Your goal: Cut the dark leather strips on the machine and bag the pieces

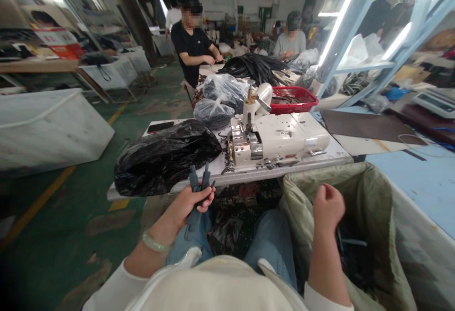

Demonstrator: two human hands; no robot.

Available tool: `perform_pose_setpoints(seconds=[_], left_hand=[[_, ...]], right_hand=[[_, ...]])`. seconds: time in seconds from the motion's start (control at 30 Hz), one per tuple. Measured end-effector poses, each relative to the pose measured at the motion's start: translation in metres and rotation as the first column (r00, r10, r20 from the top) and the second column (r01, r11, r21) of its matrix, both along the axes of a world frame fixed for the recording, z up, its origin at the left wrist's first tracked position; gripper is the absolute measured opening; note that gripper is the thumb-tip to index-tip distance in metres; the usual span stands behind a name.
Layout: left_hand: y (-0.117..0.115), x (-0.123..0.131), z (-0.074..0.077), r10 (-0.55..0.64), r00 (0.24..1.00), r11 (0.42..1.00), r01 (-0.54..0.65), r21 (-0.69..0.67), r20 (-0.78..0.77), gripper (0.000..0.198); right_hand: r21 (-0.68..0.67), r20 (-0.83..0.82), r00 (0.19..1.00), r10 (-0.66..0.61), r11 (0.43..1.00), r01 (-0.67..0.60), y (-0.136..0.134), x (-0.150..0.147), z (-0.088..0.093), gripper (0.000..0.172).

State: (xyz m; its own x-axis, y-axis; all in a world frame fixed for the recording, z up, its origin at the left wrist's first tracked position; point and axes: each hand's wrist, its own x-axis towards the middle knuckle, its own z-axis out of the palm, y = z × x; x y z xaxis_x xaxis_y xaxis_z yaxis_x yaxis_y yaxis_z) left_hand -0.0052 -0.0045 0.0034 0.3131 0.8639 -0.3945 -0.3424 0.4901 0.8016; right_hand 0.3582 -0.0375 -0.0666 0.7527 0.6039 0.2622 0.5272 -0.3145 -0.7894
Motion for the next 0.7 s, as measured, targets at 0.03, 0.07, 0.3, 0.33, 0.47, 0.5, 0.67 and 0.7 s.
perform_pose_setpoints(seconds=[0.03,0.07,0.3,0.33,0.47,0.5,0.67,0.7], left_hand=[[-0.001,0.006,-0.001,-0.014,1.0,1.0,0.015,0.017,-0.023,0.033],[-0.002,0.011,-0.002,-0.03,0.998,0.999,0.032,0.038,-0.051,0.033],[-0.013,0.015,0.002,-0.05,0.974,0.99,0.078,0.117,-0.222,0.029],[-0.015,0.011,0.004,-0.058,0.976,0.993,0.078,0.09,-0.211,0.029],[-0.022,-0.008,0.008,-0.077,0.99,0.997,0.077,-0.005,-0.116,0.027],[-0.023,-0.011,0.008,-0.072,0.993,0.997,0.071,-0.013,-0.097,0.028],[-0.023,-0.014,0.002,0.002,0.998,1.0,-0.001,0.023,-0.07,0.032],[-0.023,-0.013,0.001,0.015,0.997,0.999,-0.011,0.043,-0.08,0.032]], right_hand=[[0.039,-0.195,0.955,0.223,0.975,-0.22,0.006,-0.027,0.01,0.051],[0.121,-0.388,0.816,0.429,0.901,-0.416,0.012,-0.058,0.021,0.05],[0.469,-0.726,0.112,0.678,0.608,-0.641,0.021,-0.214,0.048,0.036],[0.488,-0.748,0.106,0.655,0.651,-0.581,0.022,-0.216,0.047,0.035],[0.557,-0.771,0.059,0.634,0.718,-0.417,0.03,-0.206,0.044,0.029],[0.575,-0.77,0.033,0.638,0.714,-0.401,0.031,-0.203,0.044,0.028],[0.691,-0.714,-0.235,0.659,0.609,-0.39,0.029,-0.206,0.039,0.022],[0.708,-0.699,-0.29,0.654,0.576,-0.408,0.027,-0.208,0.037,0.021]])
